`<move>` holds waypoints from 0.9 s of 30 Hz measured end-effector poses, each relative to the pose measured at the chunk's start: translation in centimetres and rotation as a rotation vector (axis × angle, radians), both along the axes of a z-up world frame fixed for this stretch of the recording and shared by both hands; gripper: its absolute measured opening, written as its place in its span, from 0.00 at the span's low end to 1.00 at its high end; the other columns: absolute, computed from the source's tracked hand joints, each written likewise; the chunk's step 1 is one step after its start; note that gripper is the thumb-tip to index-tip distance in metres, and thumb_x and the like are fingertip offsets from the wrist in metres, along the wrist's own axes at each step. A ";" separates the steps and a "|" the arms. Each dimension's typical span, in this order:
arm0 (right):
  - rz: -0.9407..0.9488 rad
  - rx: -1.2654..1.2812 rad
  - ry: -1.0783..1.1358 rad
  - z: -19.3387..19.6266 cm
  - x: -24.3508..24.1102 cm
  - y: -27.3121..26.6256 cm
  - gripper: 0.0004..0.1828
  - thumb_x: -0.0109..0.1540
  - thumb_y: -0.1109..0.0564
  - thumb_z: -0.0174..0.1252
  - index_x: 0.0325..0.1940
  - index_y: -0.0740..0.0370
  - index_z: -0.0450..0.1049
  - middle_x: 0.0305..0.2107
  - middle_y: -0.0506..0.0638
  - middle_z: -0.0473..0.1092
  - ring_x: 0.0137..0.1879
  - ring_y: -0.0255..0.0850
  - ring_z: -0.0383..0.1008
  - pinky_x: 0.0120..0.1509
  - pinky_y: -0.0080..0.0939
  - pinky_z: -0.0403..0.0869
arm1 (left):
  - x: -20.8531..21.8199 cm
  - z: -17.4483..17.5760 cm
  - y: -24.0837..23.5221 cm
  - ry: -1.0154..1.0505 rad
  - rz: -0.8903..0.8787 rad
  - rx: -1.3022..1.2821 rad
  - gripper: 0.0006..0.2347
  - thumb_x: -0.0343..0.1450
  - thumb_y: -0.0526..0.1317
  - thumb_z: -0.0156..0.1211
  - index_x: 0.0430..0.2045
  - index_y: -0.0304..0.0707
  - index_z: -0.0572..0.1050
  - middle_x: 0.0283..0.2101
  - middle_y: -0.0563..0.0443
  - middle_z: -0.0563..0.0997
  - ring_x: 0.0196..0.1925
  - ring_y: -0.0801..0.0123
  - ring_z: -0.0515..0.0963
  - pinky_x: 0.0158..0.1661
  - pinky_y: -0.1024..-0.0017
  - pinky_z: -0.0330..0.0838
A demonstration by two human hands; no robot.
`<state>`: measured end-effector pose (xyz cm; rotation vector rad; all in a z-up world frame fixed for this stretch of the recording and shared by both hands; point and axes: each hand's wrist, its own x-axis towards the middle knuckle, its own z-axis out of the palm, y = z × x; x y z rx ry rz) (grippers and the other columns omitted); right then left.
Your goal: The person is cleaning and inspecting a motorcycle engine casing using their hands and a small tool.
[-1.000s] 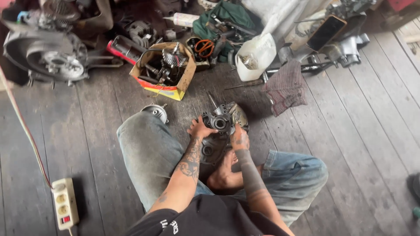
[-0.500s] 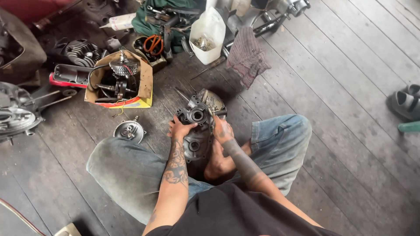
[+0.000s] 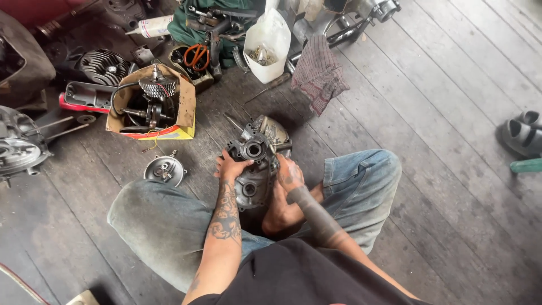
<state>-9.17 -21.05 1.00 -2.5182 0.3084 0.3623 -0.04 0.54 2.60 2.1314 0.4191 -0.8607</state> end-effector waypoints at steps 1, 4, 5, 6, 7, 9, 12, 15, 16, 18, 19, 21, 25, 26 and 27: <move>0.009 -0.009 0.005 0.4 0.7 0.1 0.30 0.63 0.57 0.50 0.72 0.54 0.64 0.54 0.69 0.73 0.55 0.72 0.76 0.59 0.71 0.77 | 0.1 0.0 -0.2 0.005 0.009 -0.009 0.55 0.58 0.62 0.76 0.75 0.48 0.42 0.74 0.29 0.48 0.75 0.35 0.54 0.65 0.34 0.49; 0.022 -0.056 -0.021 0.5 2.9 0.6 0.31 0.62 0.60 0.51 0.71 0.56 0.65 0.50 0.69 0.74 0.52 0.71 0.78 0.56 0.70 0.79 | -0.2 -0.6 -0.3 0.015 0.023 0.009 0.55 0.58 0.61 0.76 0.75 0.48 0.42 0.74 0.30 0.48 0.75 0.35 0.53 0.66 0.34 0.46; -0.050 0.103 -0.066 -0.1 4.3 0.6 0.31 0.63 0.60 0.50 0.73 0.61 0.62 0.51 0.75 0.72 0.54 0.75 0.75 0.59 0.72 0.76 | -0.1 -0.8 -0.3 0.003 0.010 0.017 0.55 0.58 0.62 0.76 0.75 0.48 0.42 0.74 0.30 0.49 0.75 0.35 0.53 0.66 0.35 0.47; -0.122 0.261 -0.109 -0.6 5.6 0.7 0.32 0.64 0.60 0.48 0.74 0.65 0.59 0.52 0.80 0.70 0.55 0.79 0.73 0.62 0.75 0.74 | 0.0 -0.9 -0.2 -0.009 -0.004 0.026 0.55 0.58 0.63 0.75 0.75 0.48 0.42 0.73 0.30 0.49 0.74 0.35 0.53 0.66 0.36 0.48; -0.117 0.268 -0.110 -1.1 5.8 0.6 0.32 0.64 0.60 0.48 0.74 0.65 0.59 0.52 0.80 0.70 0.55 0.79 0.73 0.62 0.75 0.74 | -0.1 -0.7 -0.2 -0.011 0.001 0.032 0.55 0.58 0.63 0.75 0.75 0.48 0.42 0.73 0.30 0.49 0.74 0.35 0.53 0.66 0.36 0.48; -0.001 0.043 -0.098 -2.2 5.8 0.3 0.32 0.62 0.61 0.53 0.72 0.60 0.63 0.51 0.73 0.72 0.53 0.74 0.76 0.56 0.72 0.78 | -0.3 -0.3 -0.3 -0.017 -0.003 0.017 0.55 0.59 0.64 0.74 0.76 0.48 0.41 0.74 0.29 0.48 0.74 0.34 0.54 0.66 0.36 0.49; 0.028 -0.052 -0.019 0.2 1.1 0.3 0.34 0.62 0.60 0.52 0.74 0.55 0.61 0.51 0.70 0.72 0.54 0.71 0.76 0.58 0.72 0.77 | -0.3 0.6 -0.1 -0.013 -0.005 -0.003 0.56 0.59 0.64 0.74 0.76 0.46 0.41 0.74 0.27 0.47 0.75 0.33 0.52 0.66 0.36 0.48; 0.030 -0.034 -0.010 1.4 0.1 0.4 0.33 0.61 0.59 0.51 0.73 0.53 0.63 0.51 0.70 0.72 0.54 0.71 0.76 0.59 0.71 0.77 | -0.1 0.5 0.1 -0.001 0.001 0.001 0.56 0.59 0.63 0.74 0.76 0.45 0.41 0.74 0.27 0.47 0.75 0.34 0.52 0.67 0.35 0.47; 0.044 -0.040 -0.001 0.6 1.4 0.0 0.33 0.61 0.59 0.51 0.73 0.53 0.63 0.51 0.70 0.72 0.54 0.71 0.76 0.59 0.71 0.77 | -0.3 -0.2 -0.2 0.009 0.015 -0.005 0.56 0.59 0.63 0.74 0.76 0.45 0.41 0.74 0.27 0.47 0.75 0.34 0.52 0.67 0.35 0.47; 0.007 0.005 -0.053 -1.2 4.4 0.1 0.33 0.61 0.62 0.52 0.73 0.61 0.62 0.48 0.74 0.72 0.52 0.73 0.77 0.57 0.71 0.77 | -0.1 -1.4 -0.1 -0.036 0.005 0.016 0.55 0.58 0.63 0.75 0.75 0.48 0.42 0.74 0.29 0.49 0.74 0.34 0.55 0.65 0.34 0.50; 0.010 0.012 -0.057 -1.6 5.0 -0.1 0.33 0.61 0.62 0.52 0.73 0.61 0.62 0.48 0.74 0.72 0.52 0.73 0.77 0.57 0.71 0.77 | -0.2 -1.5 -0.1 -0.040 0.008 0.023 0.55 0.58 0.63 0.75 0.75 0.48 0.42 0.74 0.29 0.49 0.74 0.34 0.55 0.65 0.34 0.50; -0.005 0.071 -0.086 -2.4 6.1 -0.3 0.33 0.62 0.62 0.53 0.73 0.65 0.62 0.48 0.74 0.73 0.52 0.74 0.76 0.58 0.73 0.76 | -0.4 -1.6 -0.2 -0.043 -0.014 0.036 0.54 0.59 0.65 0.74 0.75 0.47 0.44 0.73 0.30 0.50 0.74 0.35 0.55 0.65 0.36 0.51; 0.054 -0.008 -0.062 -1.6 1.2 -0.6 0.37 0.60 0.60 0.56 0.75 0.55 0.59 0.51 0.70 0.73 0.54 0.72 0.75 0.58 0.74 0.77 | -0.2 -1.0 0.0 -0.033 -0.016 0.027 0.54 0.59 0.65 0.73 0.75 0.46 0.43 0.74 0.30 0.49 0.74 0.36 0.55 0.65 0.36 0.50; 0.035 0.015 -0.069 -0.7 0.3 -0.3 0.32 0.62 0.59 0.51 0.73 0.57 0.62 0.53 0.72 0.72 0.55 0.74 0.74 0.60 0.75 0.75 | -0.2 -0.8 0.0 -0.038 -0.010 0.020 0.54 0.60 0.64 0.74 0.75 0.46 0.43 0.74 0.29 0.49 0.74 0.35 0.55 0.65 0.36 0.51; 0.020 0.037 -0.074 0.2 -0.7 -0.2 0.29 0.64 0.57 0.47 0.71 0.60 0.64 0.55 0.73 0.71 0.56 0.77 0.73 0.61 0.77 0.74 | -0.2 -0.7 0.1 -0.042 -0.001 0.013 0.53 0.60 0.63 0.74 0.75 0.45 0.43 0.74 0.28 0.49 0.74 0.35 0.56 0.65 0.36 0.51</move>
